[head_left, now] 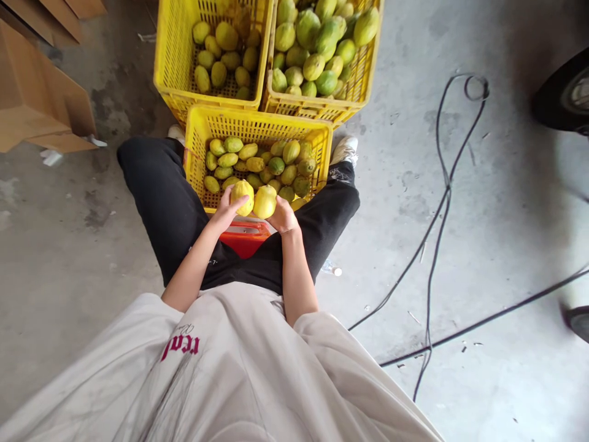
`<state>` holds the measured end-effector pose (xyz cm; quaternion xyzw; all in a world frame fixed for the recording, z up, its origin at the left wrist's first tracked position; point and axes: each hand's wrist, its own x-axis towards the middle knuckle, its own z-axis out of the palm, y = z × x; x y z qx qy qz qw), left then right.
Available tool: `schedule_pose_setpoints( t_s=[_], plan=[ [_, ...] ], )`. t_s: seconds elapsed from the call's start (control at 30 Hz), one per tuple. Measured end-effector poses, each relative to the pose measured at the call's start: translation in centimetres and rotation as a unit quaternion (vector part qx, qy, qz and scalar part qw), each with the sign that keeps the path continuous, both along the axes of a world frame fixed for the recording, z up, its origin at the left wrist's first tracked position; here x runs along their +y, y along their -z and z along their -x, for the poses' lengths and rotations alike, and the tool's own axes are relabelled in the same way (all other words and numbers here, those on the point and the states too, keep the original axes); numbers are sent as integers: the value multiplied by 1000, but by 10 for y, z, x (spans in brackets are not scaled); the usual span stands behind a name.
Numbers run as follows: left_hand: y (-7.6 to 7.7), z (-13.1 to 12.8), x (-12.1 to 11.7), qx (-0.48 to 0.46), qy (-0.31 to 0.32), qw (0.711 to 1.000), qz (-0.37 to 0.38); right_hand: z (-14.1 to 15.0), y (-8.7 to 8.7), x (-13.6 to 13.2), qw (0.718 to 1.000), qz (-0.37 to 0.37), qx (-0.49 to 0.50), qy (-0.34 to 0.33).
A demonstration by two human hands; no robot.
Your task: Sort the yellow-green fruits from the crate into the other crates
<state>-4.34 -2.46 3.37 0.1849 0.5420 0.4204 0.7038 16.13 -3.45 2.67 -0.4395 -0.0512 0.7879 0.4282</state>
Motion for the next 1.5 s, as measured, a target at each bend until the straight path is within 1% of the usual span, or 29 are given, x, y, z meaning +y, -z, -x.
schedule_pose_setpoints(
  t_s=[0.1, 0.2, 0.33, 0.43, 0.53, 0.63, 0.7, 0.83, 0.9, 0.97, 1.07, 1.17, 1.23, 1.3, 1.37, 1.5],
  plan=[
    [-4, 3, 5, -24, -24, 999, 26, -2, -2, 3, 1000, 4, 21, 8],
    [-8, 6, 8, -40, -32, 998, 32, -2, -3, 4, 999, 1, 28, 17],
    [-13, 6, 8, -28, -38, 999, 19, -1, 3, 1, 1000, -1, -1, 16],
    [-12, 5, 6, -20, -38, 999, 15, -1, 10, -3, 1000, 0, -11, -4],
    [-10, 5, 3, -28, -7, 1000, 6, -1, 12, -4, 1000, -1, -13, -15],
    [-8, 8, 1, -34, 44, 998, -22, 1, 10, -5, 1000, -2, -18, -9],
    [-6, 9, 1, -31, 59, 997, -25, 2, 9, -5, 1000, 0, -21, 0],
    [-6, 10, 4, -37, 25, 999, 8, 3, 9, -5, 999, 3, -22, 34],
    [-7, 8, 6, -37, 6, 999, 26, 3, 9, -4, 999, 11, -10, 40],
    [-11, 6, 7, -32, -1, 999, 23, 1, 7, -2, 999, 17, 14, 40],
    [-19, 4, 5, -24, -9, 1000, -6, -1, 1, 1, 998, 9, 45, 43],
    [-27, 6, 1, -14, -23, 1000, -11, 0, -2, 0, 998, 5, 48, 40],
    [-29, 9, -1, -12, -42, 999, -1, 3, 1, -1, 999, 13, 36, 25],
    [-27, 14, -3, -11, -61, 998, 12, 8, 8, -3, 1000, 22, 20, 9],
    [-22, 17, -3, -19, -70, 997, 25, 13, 18, -4, 1000, 30, 9, 1],
    [-5, 18, 0, -47, -59, 996, 52, 16, 32, -3, 999, 51, 6, 6]
  ],
)
